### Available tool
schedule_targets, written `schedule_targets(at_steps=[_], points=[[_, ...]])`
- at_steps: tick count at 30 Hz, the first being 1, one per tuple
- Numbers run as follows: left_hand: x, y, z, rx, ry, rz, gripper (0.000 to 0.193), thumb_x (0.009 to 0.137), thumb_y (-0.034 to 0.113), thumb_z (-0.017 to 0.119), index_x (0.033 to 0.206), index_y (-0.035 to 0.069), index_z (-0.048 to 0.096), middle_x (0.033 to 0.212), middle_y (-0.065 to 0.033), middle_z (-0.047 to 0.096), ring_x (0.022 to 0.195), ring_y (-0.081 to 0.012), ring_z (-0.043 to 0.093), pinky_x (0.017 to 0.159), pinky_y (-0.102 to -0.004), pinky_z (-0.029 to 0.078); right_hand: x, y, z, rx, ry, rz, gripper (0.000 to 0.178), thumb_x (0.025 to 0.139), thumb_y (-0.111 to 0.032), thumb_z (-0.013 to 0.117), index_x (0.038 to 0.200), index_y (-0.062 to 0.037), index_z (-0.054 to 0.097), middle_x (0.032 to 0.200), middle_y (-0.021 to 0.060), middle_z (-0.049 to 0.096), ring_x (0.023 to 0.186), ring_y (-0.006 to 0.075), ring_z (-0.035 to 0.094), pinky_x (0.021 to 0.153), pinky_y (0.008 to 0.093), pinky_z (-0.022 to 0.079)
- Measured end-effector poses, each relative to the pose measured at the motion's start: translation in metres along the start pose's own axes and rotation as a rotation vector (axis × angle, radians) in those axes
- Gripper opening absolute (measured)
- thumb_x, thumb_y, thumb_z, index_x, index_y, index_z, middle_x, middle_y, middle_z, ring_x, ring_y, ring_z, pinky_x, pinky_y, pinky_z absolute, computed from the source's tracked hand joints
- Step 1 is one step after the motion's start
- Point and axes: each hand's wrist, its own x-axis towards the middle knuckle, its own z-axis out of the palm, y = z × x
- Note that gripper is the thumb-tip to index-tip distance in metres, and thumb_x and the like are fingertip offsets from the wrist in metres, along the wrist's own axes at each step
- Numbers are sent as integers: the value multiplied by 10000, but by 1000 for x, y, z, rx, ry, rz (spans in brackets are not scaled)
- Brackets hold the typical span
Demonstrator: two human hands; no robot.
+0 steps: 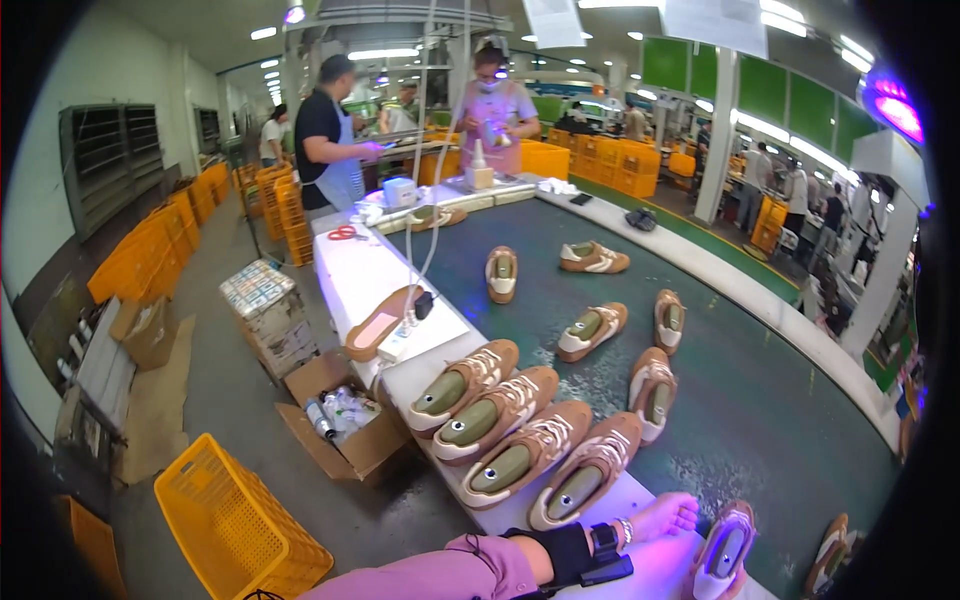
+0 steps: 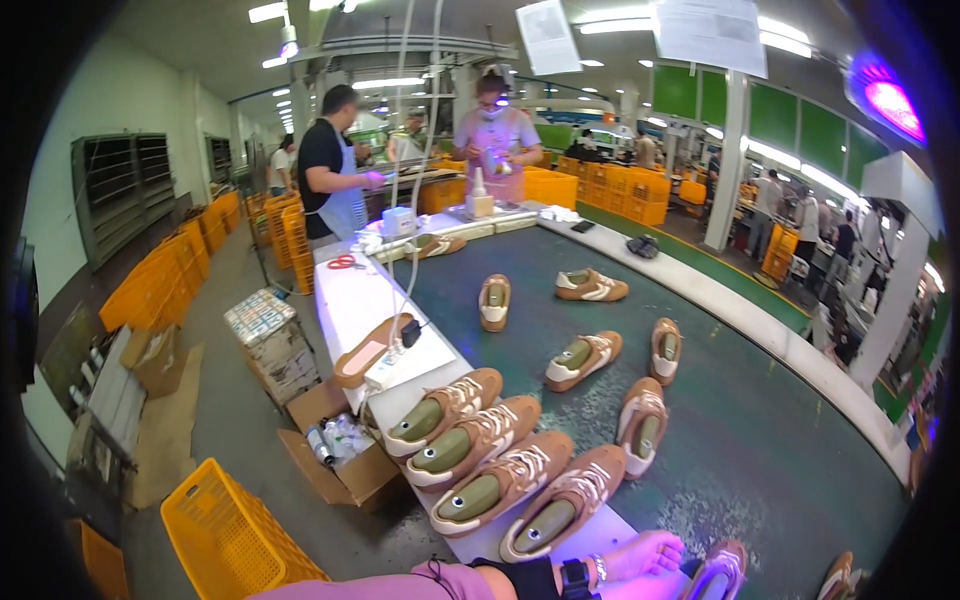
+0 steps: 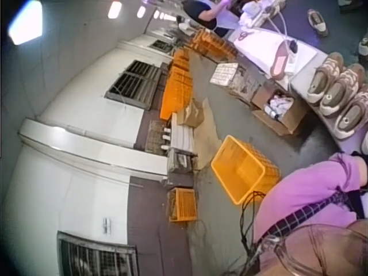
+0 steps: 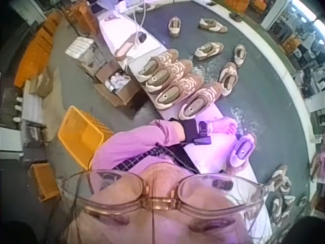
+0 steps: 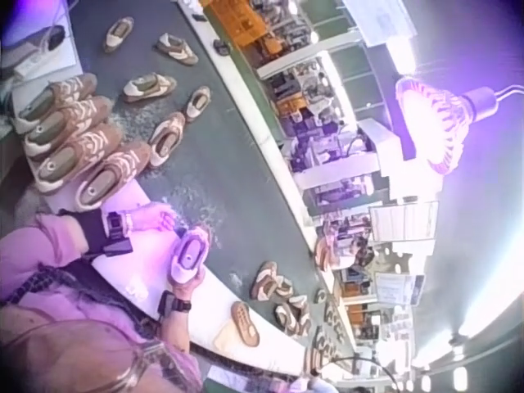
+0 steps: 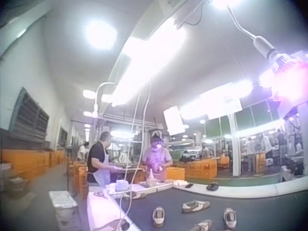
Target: Inspecting pairs of shoes for quality and marking a specific point on the heel with a pen.
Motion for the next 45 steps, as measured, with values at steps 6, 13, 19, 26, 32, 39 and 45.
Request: schedule_targets(at_steps=[6,13,19,26,32,39,45], points=[[19,-15,1,140,-78,78,204,838,322,500,857,120,512,751,-7,528,627,-115,527,523,-256,412,1,-12,27,-460,17,-75,477,822,-307,531,1261,-133,464,1131,92,559,1004,252,552,844,427,447],[25,-24,-5,200,-40,119,236,849,329,479,888,98,505,773,-17,512,603,-97,485,535,-254,415,-7,-23,49,-954,69,-203,434,806,-308,584,1196,-133,511,1045,94,603,940,247,584,815,439,458],[14,-24,-2,226,-34,143,213,857,321,480,870,110,504,744,6,506,571,-80,461,525,-231,402,-12,-27,52,-1368,115,-333,398,792,-310,629,1140,-132,551,971,96,640,884,242,612,789,449,468],[13,-21,6,250,-53,132,187,866,305,474,856,119,491,726,10,507,553,-75,468,507,-226,404,-22,-23,36,-916,212,-235,379,752,-263,673,1074,-92,569,895,72,644,780,234,606,689,400,490],[-7,-13,18,125,-66,193,146,820,140,523,836,28,614,669,-67,601,579,-150,586,533,-289,490,-19,-17,21,-343,133,-139,312,821,-130,574,1091,17,523,856,106,605,728,219,594,579,369,492],[-10,-11,12,147,-52,245,139,833,133,510,833,27,601,700,-70,604,593,-158,594,543,-292,498,-16,-28,48,-171,149,-59,261,846,-59,517,1102,-4,506,787,136,589,622,230,580,510,347,483],[-6,-12,17,165,-63,207,139,837,134,508,851,25,594,711,-83,606,606,-169,604,551,-296,508,44,-9,0,-155,-881,-754,224,850,-36,504,1073,-9,512,737,123,578,563,220,563,473,332,469]])
